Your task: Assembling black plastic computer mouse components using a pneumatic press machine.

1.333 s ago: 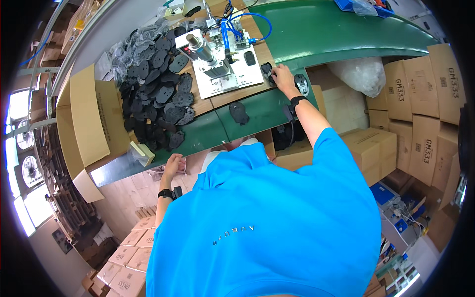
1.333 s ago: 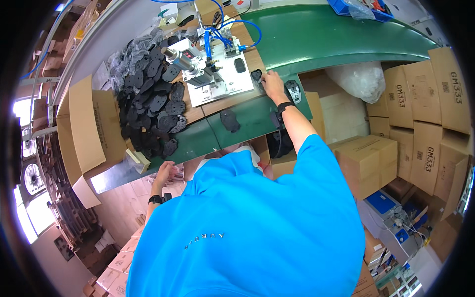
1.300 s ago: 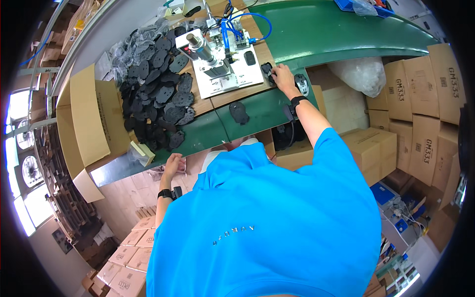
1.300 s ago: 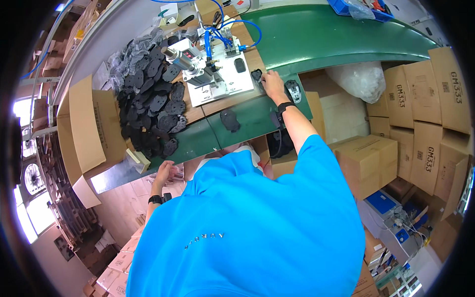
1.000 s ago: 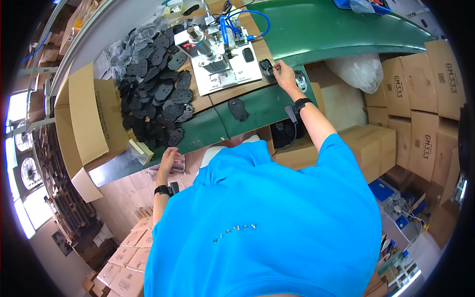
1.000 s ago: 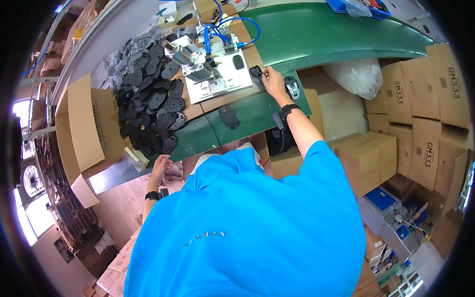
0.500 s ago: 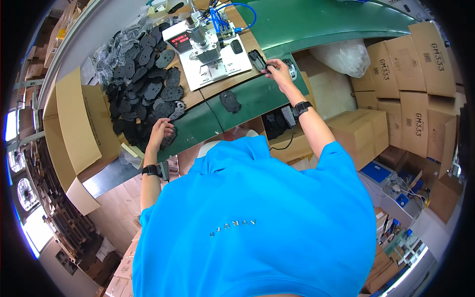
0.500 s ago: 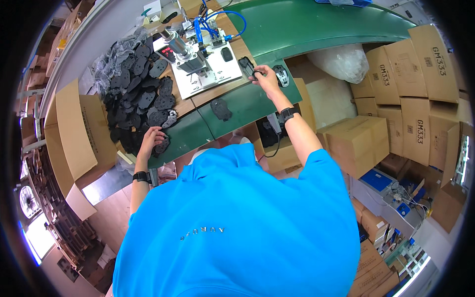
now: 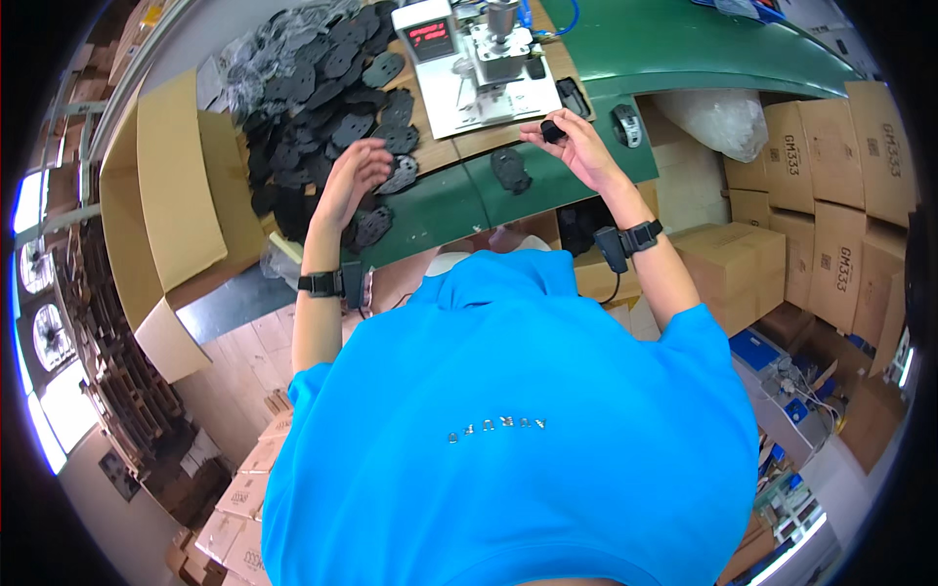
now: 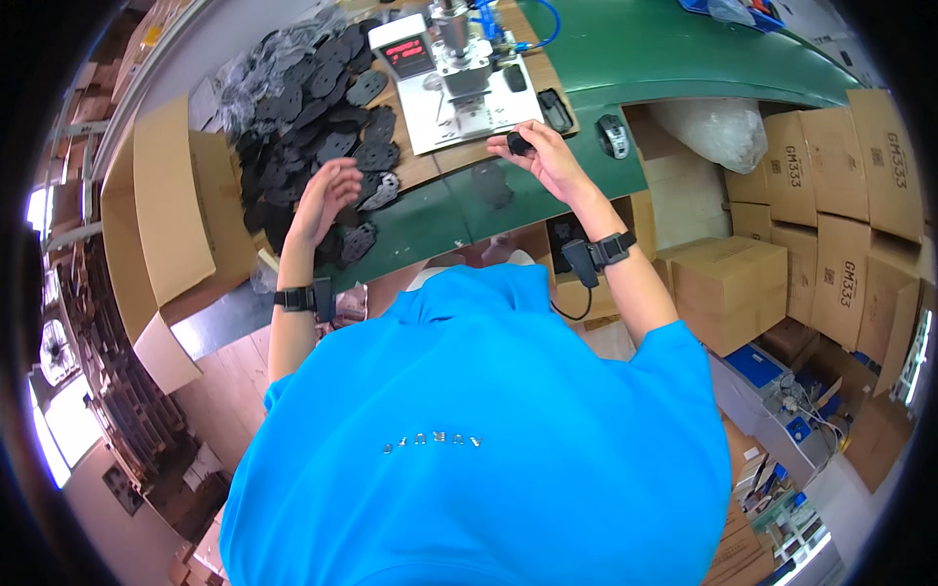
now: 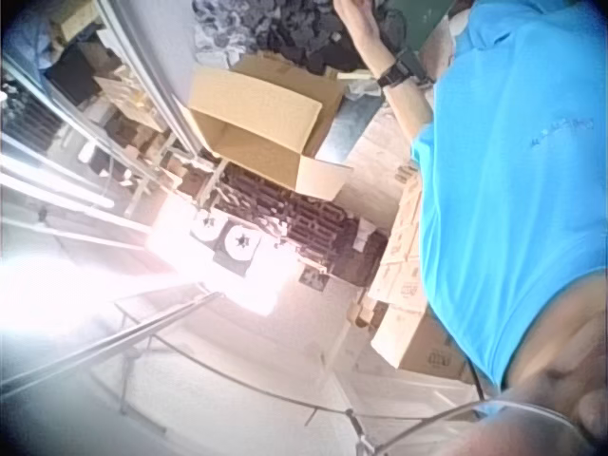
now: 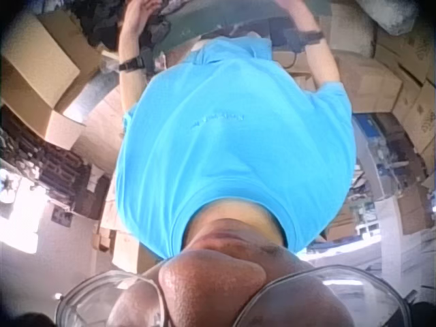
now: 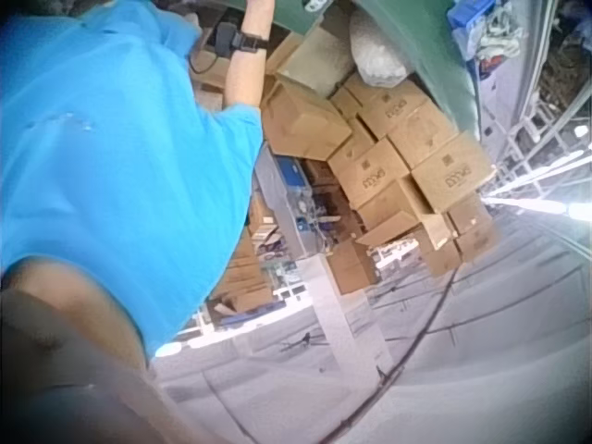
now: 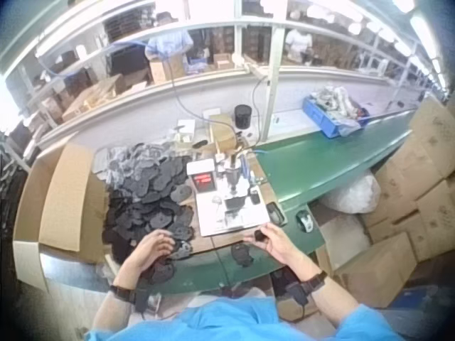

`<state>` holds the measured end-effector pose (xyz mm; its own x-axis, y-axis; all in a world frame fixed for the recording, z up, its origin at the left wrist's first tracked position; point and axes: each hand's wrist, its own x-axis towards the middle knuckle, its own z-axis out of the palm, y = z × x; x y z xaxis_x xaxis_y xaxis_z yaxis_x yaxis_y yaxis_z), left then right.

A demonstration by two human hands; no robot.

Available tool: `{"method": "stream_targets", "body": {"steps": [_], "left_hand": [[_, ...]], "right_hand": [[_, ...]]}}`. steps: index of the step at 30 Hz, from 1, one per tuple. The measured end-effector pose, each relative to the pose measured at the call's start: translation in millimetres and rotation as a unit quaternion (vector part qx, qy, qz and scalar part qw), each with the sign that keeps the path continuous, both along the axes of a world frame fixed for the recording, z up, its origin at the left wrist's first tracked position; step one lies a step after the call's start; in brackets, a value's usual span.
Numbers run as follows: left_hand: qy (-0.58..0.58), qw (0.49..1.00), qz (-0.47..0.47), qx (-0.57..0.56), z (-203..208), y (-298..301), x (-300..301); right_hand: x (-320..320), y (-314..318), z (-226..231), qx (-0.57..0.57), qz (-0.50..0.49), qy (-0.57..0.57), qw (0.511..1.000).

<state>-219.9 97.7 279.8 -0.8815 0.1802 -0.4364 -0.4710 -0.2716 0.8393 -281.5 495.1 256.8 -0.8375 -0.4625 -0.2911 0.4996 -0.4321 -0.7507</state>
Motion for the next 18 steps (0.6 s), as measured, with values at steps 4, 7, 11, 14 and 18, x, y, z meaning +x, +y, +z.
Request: {"method": "stream_targets", "body": {"steps": [4, 7, 11, 14, 18], "left_hand": [[0.044, 0.997, 0.024, 0.065, 23, -7, -12], [0.089, 0.994, 0.031, 0.059, 44, -15, -5], [0.181, 0.981, 0.064, 0.01, 76, -20, 15], [0.238, 0.967, 0.092, 0.001, 90, -24, 27], [0.301, 0.947, 0.114, 0.02, 94, -33, 37]], "right_hand": [[17, -33, 6, 0.041, 0.074, 0.008, 0.996], [30, -55, 12, 0.078, 0.134, 0.017, 0.988], [47, -83, 14, 0.085, 0.186, 0.026, 0.979], [55, -102, 16, 0.08, 0.211, 0.027, 0.974], [57, -120, 20, 0.109, 0.245, 0.053, 0.962]]}}
